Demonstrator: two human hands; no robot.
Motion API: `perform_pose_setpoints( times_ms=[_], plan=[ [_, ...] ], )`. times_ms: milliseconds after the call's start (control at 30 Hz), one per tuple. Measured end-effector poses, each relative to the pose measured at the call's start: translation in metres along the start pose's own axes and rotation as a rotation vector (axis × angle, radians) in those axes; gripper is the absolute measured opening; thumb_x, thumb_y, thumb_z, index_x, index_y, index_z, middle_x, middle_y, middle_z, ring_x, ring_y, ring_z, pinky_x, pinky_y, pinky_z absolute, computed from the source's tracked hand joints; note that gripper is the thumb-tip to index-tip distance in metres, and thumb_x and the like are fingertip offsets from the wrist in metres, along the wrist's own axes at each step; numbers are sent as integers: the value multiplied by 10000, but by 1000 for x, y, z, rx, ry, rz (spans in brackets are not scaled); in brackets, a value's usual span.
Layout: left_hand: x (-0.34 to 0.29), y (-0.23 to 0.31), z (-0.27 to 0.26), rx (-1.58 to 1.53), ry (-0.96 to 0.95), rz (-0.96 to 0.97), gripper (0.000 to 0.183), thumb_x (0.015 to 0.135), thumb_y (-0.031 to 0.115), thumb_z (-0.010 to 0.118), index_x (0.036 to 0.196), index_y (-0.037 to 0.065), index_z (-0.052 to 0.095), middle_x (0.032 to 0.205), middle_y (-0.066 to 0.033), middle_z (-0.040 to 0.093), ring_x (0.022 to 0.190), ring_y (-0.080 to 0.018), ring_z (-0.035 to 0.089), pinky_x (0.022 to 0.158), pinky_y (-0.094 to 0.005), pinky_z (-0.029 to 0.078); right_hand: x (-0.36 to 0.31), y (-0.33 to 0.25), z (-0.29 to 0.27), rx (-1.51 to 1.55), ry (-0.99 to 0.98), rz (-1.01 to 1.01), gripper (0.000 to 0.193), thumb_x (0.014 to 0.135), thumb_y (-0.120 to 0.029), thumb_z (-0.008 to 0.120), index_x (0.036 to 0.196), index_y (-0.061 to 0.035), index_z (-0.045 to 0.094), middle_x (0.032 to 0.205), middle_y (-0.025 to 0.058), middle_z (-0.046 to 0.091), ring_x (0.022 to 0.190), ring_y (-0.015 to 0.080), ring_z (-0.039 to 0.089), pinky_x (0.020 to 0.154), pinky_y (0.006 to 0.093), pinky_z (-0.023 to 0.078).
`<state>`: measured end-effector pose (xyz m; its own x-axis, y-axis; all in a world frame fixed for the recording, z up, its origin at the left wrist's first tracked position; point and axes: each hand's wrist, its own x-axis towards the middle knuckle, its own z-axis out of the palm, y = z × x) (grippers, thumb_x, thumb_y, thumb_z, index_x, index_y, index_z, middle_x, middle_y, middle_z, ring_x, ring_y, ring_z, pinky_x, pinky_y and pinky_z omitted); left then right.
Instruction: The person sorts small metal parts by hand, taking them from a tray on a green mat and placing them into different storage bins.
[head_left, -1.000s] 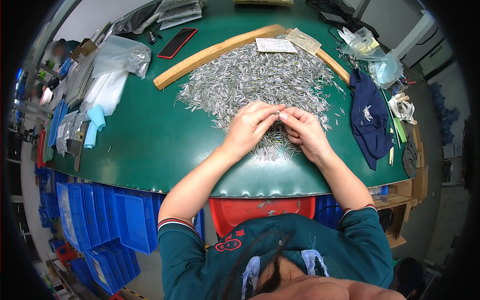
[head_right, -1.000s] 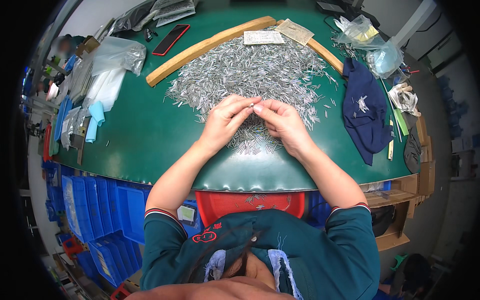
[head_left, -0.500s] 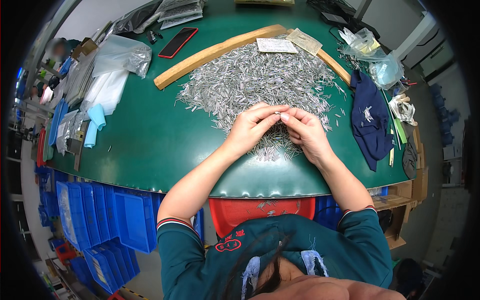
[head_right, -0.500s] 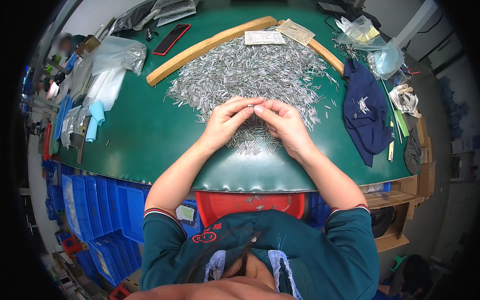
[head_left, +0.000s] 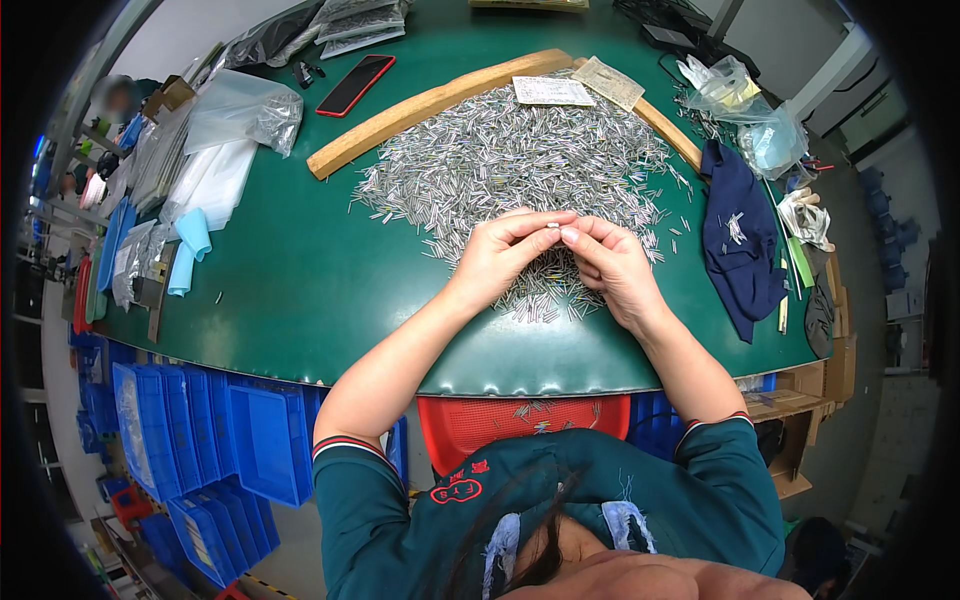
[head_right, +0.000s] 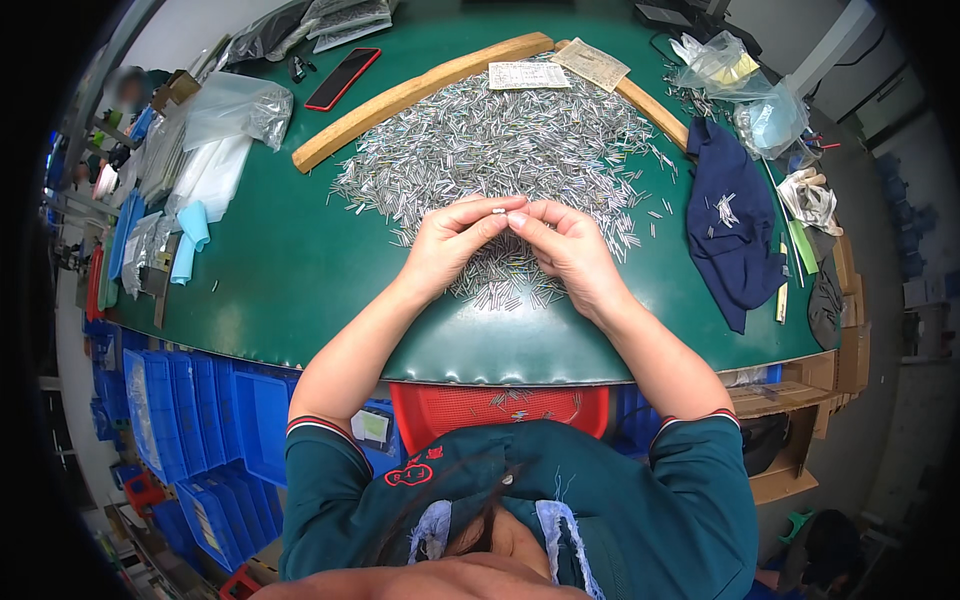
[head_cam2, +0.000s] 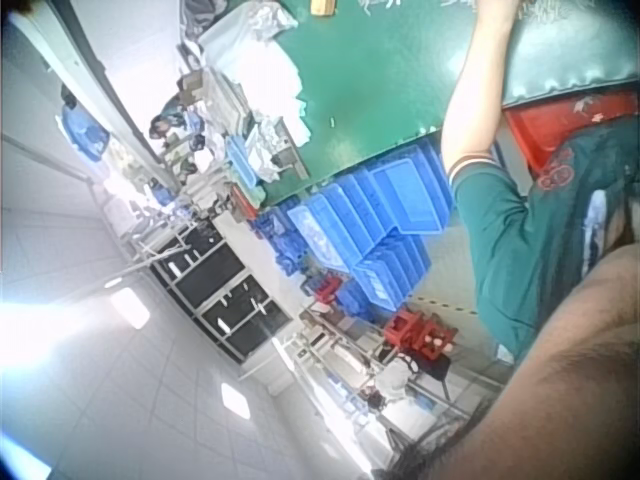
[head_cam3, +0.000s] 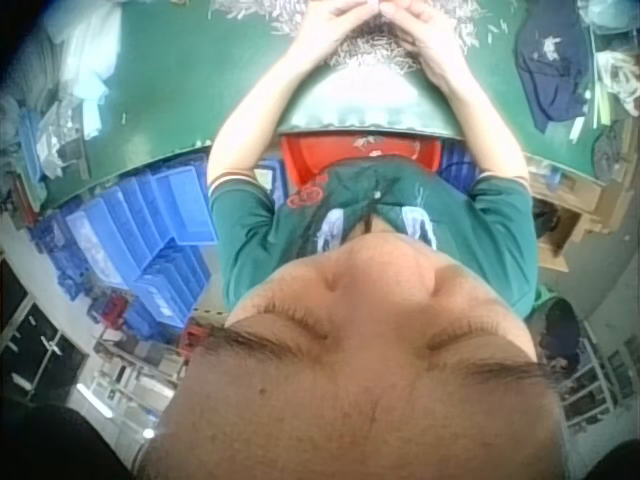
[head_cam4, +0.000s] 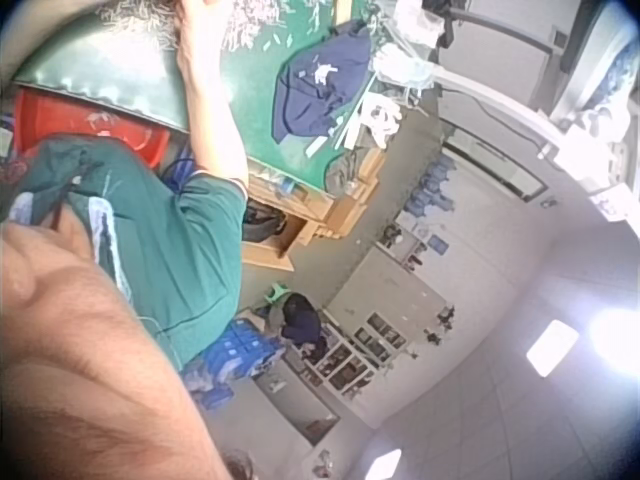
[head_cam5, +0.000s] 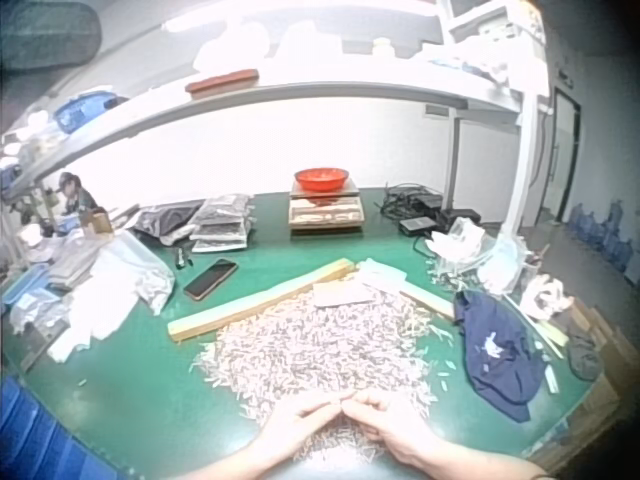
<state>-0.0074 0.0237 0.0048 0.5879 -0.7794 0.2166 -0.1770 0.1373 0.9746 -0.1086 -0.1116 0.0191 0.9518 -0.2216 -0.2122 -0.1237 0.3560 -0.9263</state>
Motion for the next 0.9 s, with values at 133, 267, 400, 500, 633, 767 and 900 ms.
perform_pose_setpoints(
  times_ms=[133, 267, 400, 500, 633, 767, 900],
  plan=[
    [0, 1, 0, 12, 10, -3, 242, 842, 93, 564, 1074, 46, 617, 873, -39, 598, 824, -89, 533, 749, -210, 418, 0, 0, 0, 4, 2, -3, 137, 851, -213, 581, 881, -80, 583, 571, -104, 395, 448, -21, 281, 397, 161, 169],
    [0, 1, -1, 55, 5, -18, 240, 840, 94, 567, 1070, 45, 619, 881, -43, 600, 827, -92, 536, 750, -212, 418, 0, 0, 0, 9, 3, -1, 136, 850, -207, 582, 885, -76, 582, 574, -103, 399, 449, -23, 282, 397, 160, 169],
    [0, -1, -1, 54, 5, -10, 240, 841, 100, 568, 1068, 42, 618, 883, -46, 602, 842, -97, 542, 764, -214, 419, 0, 1, 0, 17, 4, -1, 141, 849, -205, 583, 895, -72, 582, 576, -102, 402, 450, -25, 282, 396, 159, 169],
    [0, -1, -2, 50, 7, -12, 240, 843, 106, 568, 1068, 40, 617, 892, -49, 605, 856, -99, 545, 775, -216, 419, 0, 0, 0, 15, 4, 4, 149, 850, -203, 582, 909, -66, 582, 583, -102, 407, 451, -26, 284, 396, 158, 171],
    [0, 0, -1, 58, 12, -27, 238, 846, 110, 565, 1066, 36, 617, 901, -54, 609, 861, -100, 550, 783, -221, 422, 0, 1, 1, 15, 10, -2, 165, 853, -205, 578, 934, -61, 583, 596, -102, 415, 457, -27, 292, 396, 155, 174],
    [0, -1, 0, 58, 23, -34, 236, 848, 110, 563, 1065, 36, 618, 895, -51, 610, 859, -99, 552, 782, -222, 424, 0, 0, 0, 11, -4, -3, 173, 854, -207, 576, 945, -59, 583, 601, -103, 420, 459, -27, 294, 396, 154, 175],
    [0, -4, 1, 61, 73, 34, 232, 830, 142, 592, 1047, 72, 635, 813, -35, 603, 753, -101, 545, 682, -214, 420, 0, 1, 1, -2, 8, -4, 180, 854, -214, 577, 945, -60, 583, 598, -103, 420, 456, -27, 290, 395, 155, 175]
  ],
)
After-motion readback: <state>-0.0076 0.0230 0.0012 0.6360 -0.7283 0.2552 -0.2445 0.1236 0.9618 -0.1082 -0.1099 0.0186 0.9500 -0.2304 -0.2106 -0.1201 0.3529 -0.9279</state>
